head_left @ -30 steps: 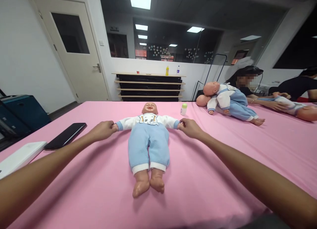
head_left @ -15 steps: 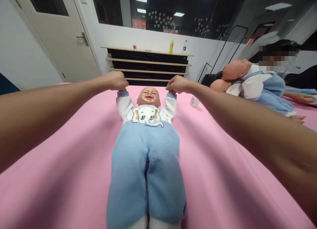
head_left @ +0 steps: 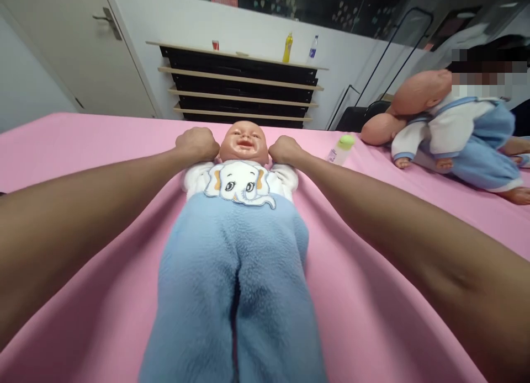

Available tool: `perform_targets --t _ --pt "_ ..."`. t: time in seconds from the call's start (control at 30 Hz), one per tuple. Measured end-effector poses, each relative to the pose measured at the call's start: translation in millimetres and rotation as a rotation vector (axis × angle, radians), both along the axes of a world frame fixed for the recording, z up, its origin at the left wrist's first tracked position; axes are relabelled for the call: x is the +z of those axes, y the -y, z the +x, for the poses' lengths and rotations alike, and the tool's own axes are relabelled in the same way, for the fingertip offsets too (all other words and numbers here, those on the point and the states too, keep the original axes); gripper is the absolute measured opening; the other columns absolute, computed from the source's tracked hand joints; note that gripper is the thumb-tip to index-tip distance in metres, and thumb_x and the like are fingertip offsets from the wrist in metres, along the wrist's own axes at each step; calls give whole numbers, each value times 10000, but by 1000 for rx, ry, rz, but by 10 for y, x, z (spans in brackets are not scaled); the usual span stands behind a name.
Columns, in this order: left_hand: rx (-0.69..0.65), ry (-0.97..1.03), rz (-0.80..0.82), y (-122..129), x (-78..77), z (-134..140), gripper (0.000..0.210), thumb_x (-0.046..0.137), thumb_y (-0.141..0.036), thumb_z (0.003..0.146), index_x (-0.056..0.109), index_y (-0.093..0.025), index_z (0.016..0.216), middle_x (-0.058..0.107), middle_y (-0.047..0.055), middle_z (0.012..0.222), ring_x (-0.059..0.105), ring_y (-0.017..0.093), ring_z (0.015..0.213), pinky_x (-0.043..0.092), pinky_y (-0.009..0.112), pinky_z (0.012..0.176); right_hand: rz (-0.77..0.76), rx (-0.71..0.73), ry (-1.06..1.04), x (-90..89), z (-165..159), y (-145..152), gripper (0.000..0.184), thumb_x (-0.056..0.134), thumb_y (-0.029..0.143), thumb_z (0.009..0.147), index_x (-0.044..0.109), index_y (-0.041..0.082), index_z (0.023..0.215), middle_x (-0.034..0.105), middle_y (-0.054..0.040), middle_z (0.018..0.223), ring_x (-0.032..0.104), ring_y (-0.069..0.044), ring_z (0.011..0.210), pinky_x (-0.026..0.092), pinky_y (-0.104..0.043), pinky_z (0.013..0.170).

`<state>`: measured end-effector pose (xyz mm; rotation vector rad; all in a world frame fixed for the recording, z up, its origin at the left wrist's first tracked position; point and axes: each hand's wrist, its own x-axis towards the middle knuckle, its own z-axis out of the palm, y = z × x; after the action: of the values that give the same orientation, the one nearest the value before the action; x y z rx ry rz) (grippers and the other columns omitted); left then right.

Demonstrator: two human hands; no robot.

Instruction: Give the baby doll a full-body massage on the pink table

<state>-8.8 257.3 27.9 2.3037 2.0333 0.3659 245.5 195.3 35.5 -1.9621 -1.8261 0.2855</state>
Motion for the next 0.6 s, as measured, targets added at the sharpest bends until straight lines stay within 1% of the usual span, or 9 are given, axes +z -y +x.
perform_targets --t 0.07,0.1,0.17,0.23,0.3,0.37,0.47,0.53,0.6 --pt "15 40 126 251 129 -122 447 538 -433 855 624 5 886 636 249 1033 564 238 978 370 353 780 30 -85 41 126 45 221 58 584 163 757 567 108 746 598 -135 771 582 -247 828 430 -306 713" --pt "29 46 176 375 219 -212 443 480 -433 882 626 -15 902 640 238 1025 567 233 956 375 351 773 65 -121 65 216 80 354 75 567 186 763 569 112 778 607 -136 798 578 -237 804 428 -305 703" --pt "70 46 212 642 422 -437 426 448 -459 877 632 -75 889 658 192 964 578 232 885 386 340 735 168 -169 99 409 170 670 148 552 237 771 568 123 864 620 -125 852 565 -220 782 423 -299 700" --pt "83 59 186 956 588 -693 414 460 -518 842 627 -139 845 666 140 882 588 236 803 387 325 678 269 -183 94 549 269 1042 220 547 285 780 560 134 939 629 -107 884 555 -208 785 418 -291 708" --pt "58 94 152 1312 643 -940 431 471 -587 804 610 -179 821 663 105 822 592 242 746 382 314 630 325 -180 47 569 359 1433 245 528 330 804 562 153 970 637 -87 897 557 -201 796 416 -280 713" --pt "41 134 134 1671 562 -1145 448 471 -625 779 596 -197 822 666 91 804 597 249 724 380 309 605 328 -156 -23 453 427 1794 239 504 368 830 578 176 952 645 -73 909 570 -196 808 415 -268 709" --pt "24 187 77 2126 272 -1338 452 423 -630 795 591 -211 803 679 86 810 616 259 732 393 310 615 289 -211 -126 123 476 2209 226 468 393 861 578 197 890 651 -61 874 585 -193 777 410 -261 676" --pt "41 205 32 2343 71 -1391 468 375 -635 812 590 -220 800 687 88 817 631 274 754 403 316 625 270 -288 -159 -106 474 2393 239 445 409 880 562 201 879 648 -63 833 591 -201 755 402 -267 658" --pt "69 200 1 2489 -73 -1394 480 340 -641 820 585 -228 831 693 98 831 642 295 780 408 327 625 249 -345 -159 -282 453 2512 268 421 433 901 551 199 896 645 -73 813 597 -213 753 393 -276 650"
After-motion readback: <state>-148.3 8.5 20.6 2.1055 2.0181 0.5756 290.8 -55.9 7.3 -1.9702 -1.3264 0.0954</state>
